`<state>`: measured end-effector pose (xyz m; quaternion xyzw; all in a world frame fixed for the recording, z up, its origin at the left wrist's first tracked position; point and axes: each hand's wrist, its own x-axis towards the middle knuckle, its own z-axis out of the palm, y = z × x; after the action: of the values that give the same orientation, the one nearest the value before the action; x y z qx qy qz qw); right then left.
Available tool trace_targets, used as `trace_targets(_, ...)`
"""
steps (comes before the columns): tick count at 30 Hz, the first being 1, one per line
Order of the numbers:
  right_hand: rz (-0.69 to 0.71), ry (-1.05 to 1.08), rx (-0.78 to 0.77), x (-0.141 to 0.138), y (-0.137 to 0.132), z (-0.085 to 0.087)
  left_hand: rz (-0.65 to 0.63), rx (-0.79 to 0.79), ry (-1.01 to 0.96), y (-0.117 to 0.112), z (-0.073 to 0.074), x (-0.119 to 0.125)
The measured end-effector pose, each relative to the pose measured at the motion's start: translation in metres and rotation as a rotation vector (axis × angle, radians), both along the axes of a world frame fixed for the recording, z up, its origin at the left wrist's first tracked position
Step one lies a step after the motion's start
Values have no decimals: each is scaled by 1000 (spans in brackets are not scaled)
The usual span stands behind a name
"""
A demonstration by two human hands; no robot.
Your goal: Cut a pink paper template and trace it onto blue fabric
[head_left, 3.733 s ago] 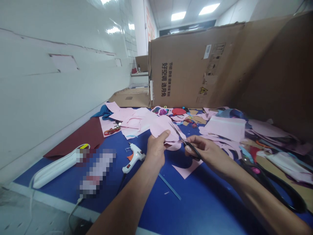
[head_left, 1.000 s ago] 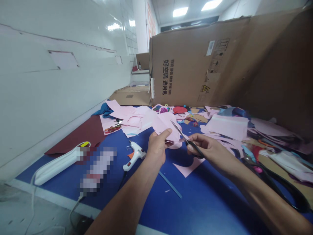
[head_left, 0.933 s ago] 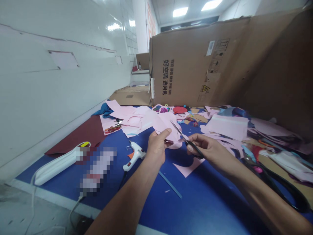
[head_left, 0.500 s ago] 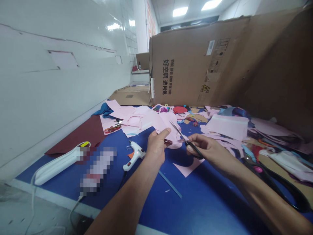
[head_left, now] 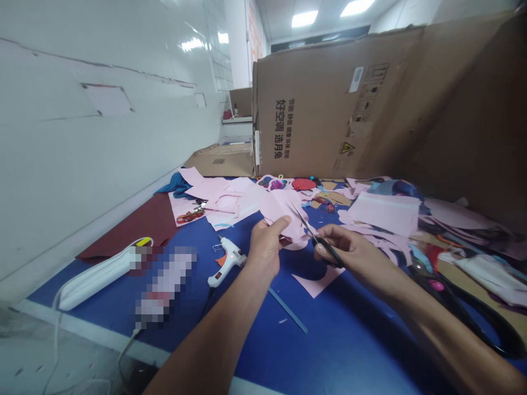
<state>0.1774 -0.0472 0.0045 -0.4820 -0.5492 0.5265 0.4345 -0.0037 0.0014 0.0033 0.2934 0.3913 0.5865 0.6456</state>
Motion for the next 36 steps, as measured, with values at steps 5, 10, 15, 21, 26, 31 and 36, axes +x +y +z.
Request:
trace_targets(5, -7, 23, -6, 0, 0, 0, 7, 6, -1, 0, 1, 0)
trace_targets(10, -15, -3, -10, 1, -1, 1, -1, 0, -9, 0, 1, 0)
trace_targets(15, -10, 0, 3, 1, 0, -2, -3, 11, -11, 0, -1, -1)
trace_targets(21, -7, -2, -1, 3, 3, -5, -1, 2, -16, 0, 0, 0)
trace_targets(26, -12, -9, -4, 4, 2, -4, -8, 7, -11, 2, -1, -1)
trace_targets(31, 0, -17, -16, 3, 1, -1, -9, 10, -12, 4, -5, -2)
trace_targets(36, 6, 3, -12, 1, 1, -3, -16, 25, 0, 3, -7, -1)
